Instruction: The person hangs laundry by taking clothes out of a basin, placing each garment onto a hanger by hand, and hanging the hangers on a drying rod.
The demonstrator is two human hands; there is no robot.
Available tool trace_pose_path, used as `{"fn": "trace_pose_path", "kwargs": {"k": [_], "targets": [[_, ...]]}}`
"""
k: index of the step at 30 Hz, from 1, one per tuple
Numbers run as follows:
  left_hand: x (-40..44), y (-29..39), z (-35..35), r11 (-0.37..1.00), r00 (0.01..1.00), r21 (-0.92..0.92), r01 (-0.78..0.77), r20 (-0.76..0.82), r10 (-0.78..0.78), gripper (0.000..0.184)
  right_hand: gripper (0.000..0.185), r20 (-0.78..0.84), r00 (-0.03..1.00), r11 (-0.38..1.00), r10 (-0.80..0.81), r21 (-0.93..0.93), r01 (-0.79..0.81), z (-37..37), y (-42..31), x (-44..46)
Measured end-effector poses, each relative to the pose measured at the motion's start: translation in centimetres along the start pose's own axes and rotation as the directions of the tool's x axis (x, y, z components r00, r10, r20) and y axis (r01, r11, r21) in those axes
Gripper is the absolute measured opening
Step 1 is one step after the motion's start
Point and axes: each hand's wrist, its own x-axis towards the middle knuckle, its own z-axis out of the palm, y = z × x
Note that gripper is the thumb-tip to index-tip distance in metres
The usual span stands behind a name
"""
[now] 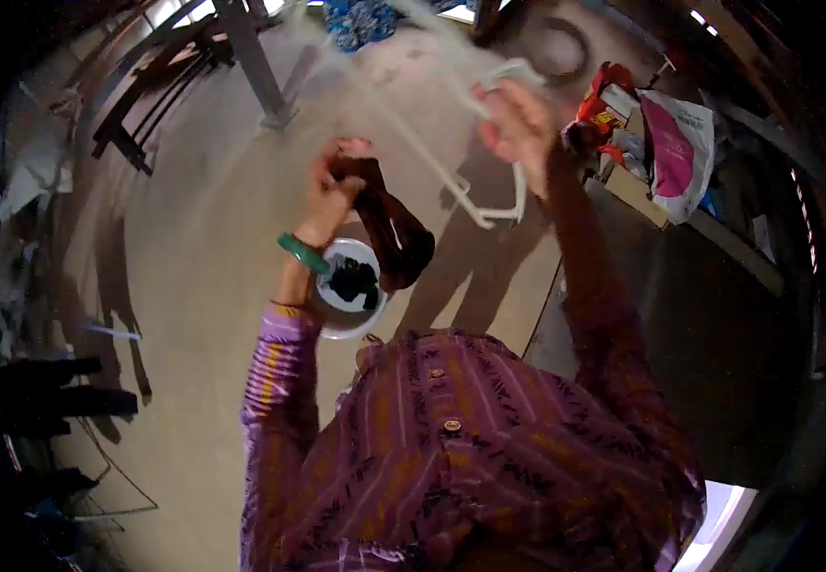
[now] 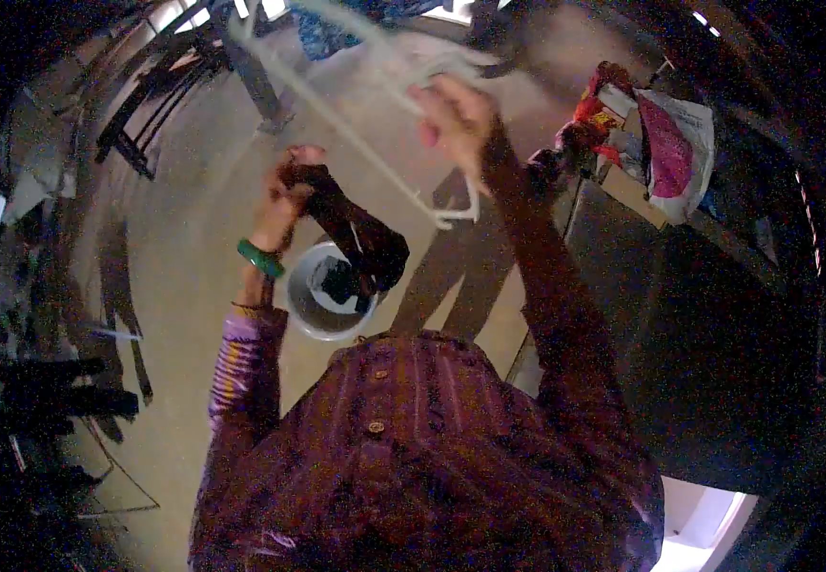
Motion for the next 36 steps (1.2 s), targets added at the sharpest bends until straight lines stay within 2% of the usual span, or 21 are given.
{"fn": "trace_pose_path", "kwargs": {"k": [1,2,4,5,6,8,10,12,14,15,18,20,22,23,24,25,28,30,32,33,36], "targets": [[0.4,0.6,-1.1,0.992,0.998,0.111,-0.053,0.036,0.05,0.028,0.023,-0.132,0.989,0.998,-0.059,0.021,0.063,0.1,-0.3,-0.4],[0.9,0.5,-1.7,0.993,0.999,0.111,-0.044,0.018,0.042,0.028,0.023,-0.116,0.992,0.998,-0.05,0.025,0.053,0.1,-0.9,-1.0],[1.9,1.1,-2.5,0.946,0.934,0.159,-0.283,0.269,0.234,0.021,0.019,-0.288,0.957,0.999,0.027,0.041,-0.016,0.2,-1.8,-1.9],[2.2,1.8,-2.5,0.927,0.956,0.27,-0.26,0.207,0.208,0.008,0.019,-0.28,0.959,0.999,0.035,0.045,-0.023,-0.4,-0.8,-2.0],[2.8,2.4,-2.9,0.928,0.959,0.274,-0.252,0.2,0.201,0.008,0.021,-0.245,0.957,0.97,-0.155,-0.219,0.101,-1.4,0.9,-1.9],[3.4,2.9,-4.5,0.801,0.936,0.489,-0.345,0.242,0.256,0.007,0.024,-0.155,0.93,0.857,-0.334,-0.459,0.232,-0.6,2.3,-2.5],[4.7,5.6,-4.1,0.746,0.947,0.586,-0.316,0.238,0.214,0.016,0.026,-0.239,0.968,0.995,0.07,-0.056,-0.085,-0.3,1.6,-2.7],[5.1,6.4,-4.6,0.664,0.954,0.687,-0.294,0.173,0.243,0.02,0.028,-0.192,0.981,1.0,-0.026,0.0,0.027,0.6,2.5,-2.8],[6.4,6.9,-5.3,0.597,0.965,0.76,-0.257,0.165,0.206,0.023,0.029,-0.288,0.955,0.931,-0.066,0.326,0.163,3.1,2.2,-2.3],[5.9,8.5,-4.8,0.578,0.957,0.765,-0.283,0.181,0.229,0.024,0.039,-0.313,0.95,0.924,-0.013,0.359,0.131,4.1,1.7,-2.2],[7.6,10.9,-6.8,0.534,0.933,0.766,-0.358,0.318,0.169,0.018,0.042,-0.314,0.926,0.917,-0.21,0.266,0.298,5.9,0.5,-0.9],[8.8,11.9,-9.6,0.29,0.897,0.849,-0.442,0.429,0.109,0.018,0.042,-0.335,0.917,0.92,-0.218,0.242,0.307,6.8,-0.2,0.2],[11.3,11.6,-12.8,0.38,0.908,0.826,-0.415,0.406,0.11,0.025,0.039,-0.316,0.915,0.811,-0.252,0.447,0.378,7.2,-1.0,1.7],[13.0,10.6,-15.0,0.709,0.803,0.462,-0.533,0.539,0.252,0.018,0.037,-0.337,0.913,0.782,-0.231,0.494,0.38,7.9,-1.8,2.0],[13.7,10.2,-16.0,0.852,0.692,-0.022,-0.524,0.572,0.44,0.019,0.037,-0.334,0.914,0.78,-0.232,0.498,0.38,8.4,-2.4,2.2],[13.2,10.7,-15.8,0.851,0.693,-0.018,-0.525,0.572,0.439,0.019,0.036,-0.277,0.909,0.726,-0.311,0.548,0.415,8.9,-2.9,2.3],[7.9,16.2,-10.5,0.832,0.854,0.31,-0.459,0.413,0.317,0.011,0.042,-0.222,0.893,0.632,-0.391,0.64,0.437,10.1,-2.9,2.4],[7.7,17.3,-9.4,0.818,0.894,0.397,-0.416,0.345,0.287,0.009,0.05,-0.274,0.915,0.724,-0.296,0.56,0.402,11.1,0.7,4.0],[6.8,18.5,-8.5,0.805,0.913,0.475,-0.355,0.363,0.188,0.01,0.055,-0.259,0.899,0.769,-0.353,0.468,0.436,11.5,3.5,3.9],[5.9,18.2,-8.5,0.708,0.908,0.575,-0.41,0.185,0.375,0.012,0.054,-0.234,0.908,0.816,-0.347,0.402,0.416,12.0,4.4,3.5],[6.1,17.8,-9.9,0.622,0.846,0.588,-0.517,0.242,0.475,0.013,0.048,-0.227,0.917,0.871,-0.328,0.303,0.387,13.1,6.0,2.1]]}}
